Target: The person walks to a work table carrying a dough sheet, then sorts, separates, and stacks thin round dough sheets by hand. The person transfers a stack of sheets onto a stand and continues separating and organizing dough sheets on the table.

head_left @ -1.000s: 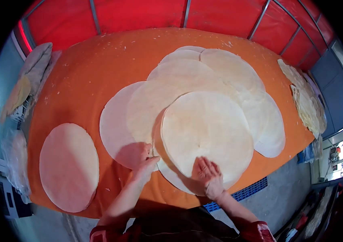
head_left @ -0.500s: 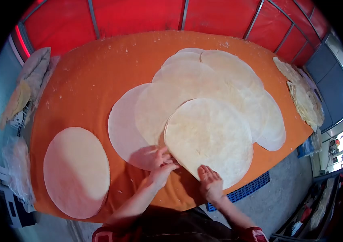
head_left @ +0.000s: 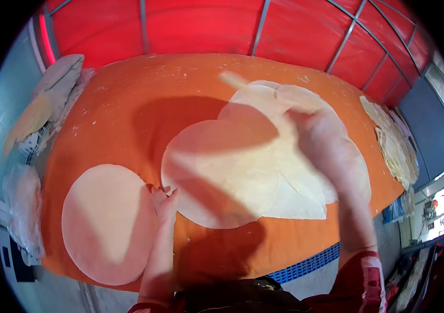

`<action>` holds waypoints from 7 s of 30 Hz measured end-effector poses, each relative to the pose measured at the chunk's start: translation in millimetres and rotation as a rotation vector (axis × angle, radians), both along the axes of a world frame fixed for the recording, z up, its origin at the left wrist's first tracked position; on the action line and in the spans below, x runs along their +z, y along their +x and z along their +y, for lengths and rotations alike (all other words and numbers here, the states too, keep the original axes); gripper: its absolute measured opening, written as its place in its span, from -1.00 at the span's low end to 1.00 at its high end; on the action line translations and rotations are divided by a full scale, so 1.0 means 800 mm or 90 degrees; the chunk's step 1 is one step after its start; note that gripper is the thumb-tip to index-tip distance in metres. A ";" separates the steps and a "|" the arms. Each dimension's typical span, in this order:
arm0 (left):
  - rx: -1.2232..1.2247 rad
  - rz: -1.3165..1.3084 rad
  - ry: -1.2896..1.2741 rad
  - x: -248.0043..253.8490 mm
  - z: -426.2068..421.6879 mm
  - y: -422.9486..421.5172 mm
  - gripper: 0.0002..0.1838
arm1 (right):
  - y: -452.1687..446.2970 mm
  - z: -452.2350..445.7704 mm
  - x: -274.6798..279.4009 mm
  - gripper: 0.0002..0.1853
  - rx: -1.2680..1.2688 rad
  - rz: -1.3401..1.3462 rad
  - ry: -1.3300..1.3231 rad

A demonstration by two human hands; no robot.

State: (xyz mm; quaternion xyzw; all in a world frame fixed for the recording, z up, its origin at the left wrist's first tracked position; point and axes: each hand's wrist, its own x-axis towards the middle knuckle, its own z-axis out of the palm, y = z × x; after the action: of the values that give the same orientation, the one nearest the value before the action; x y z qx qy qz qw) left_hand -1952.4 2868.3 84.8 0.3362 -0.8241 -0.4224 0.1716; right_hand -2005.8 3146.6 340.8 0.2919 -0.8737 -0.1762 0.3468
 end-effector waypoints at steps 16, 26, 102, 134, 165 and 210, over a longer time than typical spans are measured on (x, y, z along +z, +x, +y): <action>-0.032 0.217 0.862 0.020 0.004 0.020 -0.73 | 0.098 -0.115 -0.256 -0.55 0.163 -0.372 -0.252; -0.162 0.213 0.866 0.071 0.019 0.007 -0.63 | -0.117 -0.009 -0.223 -0.77 0.295 -0.867 -0.804; -0.284 -0.111 0.971 0.047 0.357 -0.065 -0.52 | 0.007 0.231 -0.283 -0.60 -0.080 -0.242 -0.239; -0.237 0.001 0.780 0.029 0.107 0.028 -0.76 | 0.124 0.101 -0.209 -0.51 0.113 -0.414 0.008; -0.491 0.209 1.143 0.043 0.185 0.072 -0.40 | 0.251 0.004 -0.121 -0.70 0.170 -0.497 0.080; -0.284 0.223 0.901 0.011 0.080 0.053 -0.81 | 0.116 -0.064 -0.215 -0.54 0.096 -0.450 -0.120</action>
State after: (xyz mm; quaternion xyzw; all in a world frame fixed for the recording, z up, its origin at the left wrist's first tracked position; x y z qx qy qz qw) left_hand -1909.7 2931.9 93.3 0.1194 -0.3658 -0.9219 -0.0462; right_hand -1913.1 3095.3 168.7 0.3650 -0.9280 0.0426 0.0610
